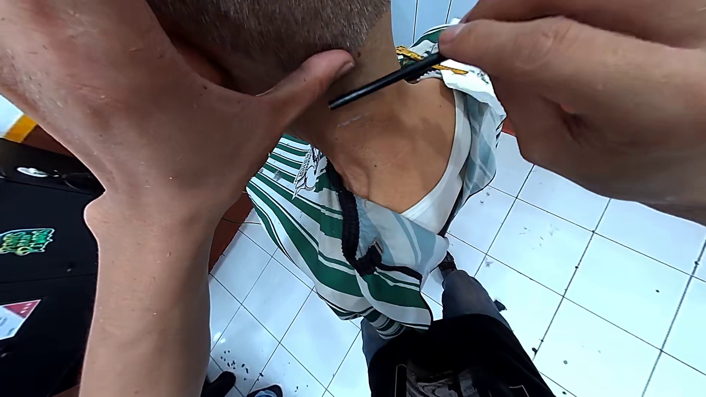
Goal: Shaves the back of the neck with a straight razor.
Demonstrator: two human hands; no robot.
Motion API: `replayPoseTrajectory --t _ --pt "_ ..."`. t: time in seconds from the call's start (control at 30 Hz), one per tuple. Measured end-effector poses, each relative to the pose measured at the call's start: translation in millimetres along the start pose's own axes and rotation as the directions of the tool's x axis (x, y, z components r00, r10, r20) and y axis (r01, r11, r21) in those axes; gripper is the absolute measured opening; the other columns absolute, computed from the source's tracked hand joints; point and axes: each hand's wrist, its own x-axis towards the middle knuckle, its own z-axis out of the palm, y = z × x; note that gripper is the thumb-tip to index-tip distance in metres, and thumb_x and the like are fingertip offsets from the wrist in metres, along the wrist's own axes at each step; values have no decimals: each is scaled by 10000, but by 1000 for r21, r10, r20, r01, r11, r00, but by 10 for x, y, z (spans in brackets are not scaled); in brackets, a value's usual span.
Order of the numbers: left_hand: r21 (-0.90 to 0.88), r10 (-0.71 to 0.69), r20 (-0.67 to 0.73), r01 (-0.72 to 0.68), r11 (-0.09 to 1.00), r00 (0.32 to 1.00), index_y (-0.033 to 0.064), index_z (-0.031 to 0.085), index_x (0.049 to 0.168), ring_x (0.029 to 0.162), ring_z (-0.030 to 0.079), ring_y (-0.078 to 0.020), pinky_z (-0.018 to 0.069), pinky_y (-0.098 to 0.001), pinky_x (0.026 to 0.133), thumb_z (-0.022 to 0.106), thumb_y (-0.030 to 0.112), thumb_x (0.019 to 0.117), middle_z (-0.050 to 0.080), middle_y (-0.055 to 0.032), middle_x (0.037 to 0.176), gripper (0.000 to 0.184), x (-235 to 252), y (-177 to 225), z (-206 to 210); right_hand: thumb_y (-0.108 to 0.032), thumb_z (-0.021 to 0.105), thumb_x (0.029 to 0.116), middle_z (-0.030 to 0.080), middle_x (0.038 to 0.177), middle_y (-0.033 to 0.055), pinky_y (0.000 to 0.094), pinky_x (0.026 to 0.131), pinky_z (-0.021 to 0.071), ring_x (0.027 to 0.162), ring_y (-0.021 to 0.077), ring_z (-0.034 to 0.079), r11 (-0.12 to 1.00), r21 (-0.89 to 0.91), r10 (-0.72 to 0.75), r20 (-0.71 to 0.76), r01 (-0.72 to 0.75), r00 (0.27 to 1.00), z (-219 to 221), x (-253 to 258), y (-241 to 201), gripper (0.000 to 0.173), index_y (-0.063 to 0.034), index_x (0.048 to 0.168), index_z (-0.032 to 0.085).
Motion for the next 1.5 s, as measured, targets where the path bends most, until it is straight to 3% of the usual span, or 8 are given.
replayPoseTrajectory --t 0.13,0.27,0.47,0.63,0.8,1.0,1.23,1.5 --pt "2 5 -12 -5 1000 1000 47 724 1027 919 694 -299 537 -545 822 782 626 815 710 -177 965 620 -6 9 3 24 506 1030 711 1142 209 404 764 537 993 318 689 999 -21 -35 33 36 999 16 -41 -17 294 -13 1254 693" --pt "-8 15 -27 -15 1000 1000 42 717 1033 908 692 -278 544 -517 806 789 614 816 707 -171 956 615 -4 13 15 6 512 1034 705 1037 186 339 614 473 762 227 636 1000 -10 1 21 -1 1000 -12 -18 5 268 -15 1237 687" --pt "26 -6 -7 6 1000 1000 47 714 1038 919 693 -307 533 -557 815 773 659 802 708 -178 966 659 -16 10 9 35 513 1020 708 1122 203 422 785 532 1031 347 670 998 -48 -47 61 50 997 -13 -60 -66 294 -6 1251 690" --pt "-21 2 -8 -2 1000 1000 53 718 1023 898 695 -278 546 -528 806 790 619 812 707 -163 944 609 -13 11 19 16 512 1034 709 1084 206 384 656 496 843 286 668 998 -58 -6 34 8 999 -22 -44 -54 283 -19 1255 685" --pt "-3 -39 17 39 999 999 67 719 983 860 690 -278 535 -542 776 775 649 806 704 -149 906 610 -8 25 13 32 524 1021 709 1128 201 408 784 531 1029 332 674 998 -52 -35 65 39 997 -19 -90 -95 300 -12 1269 686" --pt "-17 -24 4 24 1000 1000 59 712 996 861 684 -267 536 -518 771 776 644 809 699 -150 911 617 -13 24 24 12 510 1039 711 1086 208 385 674 505 855 288 674 999 -50 21 23 -20 1000 -2 -98 -61 287 -28 1266 680" --pt "5 -3 -17 3 1000 1000 49 716 1003 871 693 -273 540 -518 781 786 628 810 705 -160 919 614 -20 66 11 22 522 1026 716 1116 202 407 785 533 1013 328 682 998 -49 -25 53 27 998 -8 -122 -88 291 -6 1262 690" --pt "132 51 30 -54 990 998 12 700 1027 872 680 -341 504 -571 786 713 710 822 693 -213 927 727 -21 167 21 14 509 1031 709 1035 190 337 654 485 798 233 647 999 -25 35 28 -34 999 -48 -62 -39 277 -16 1247 681"
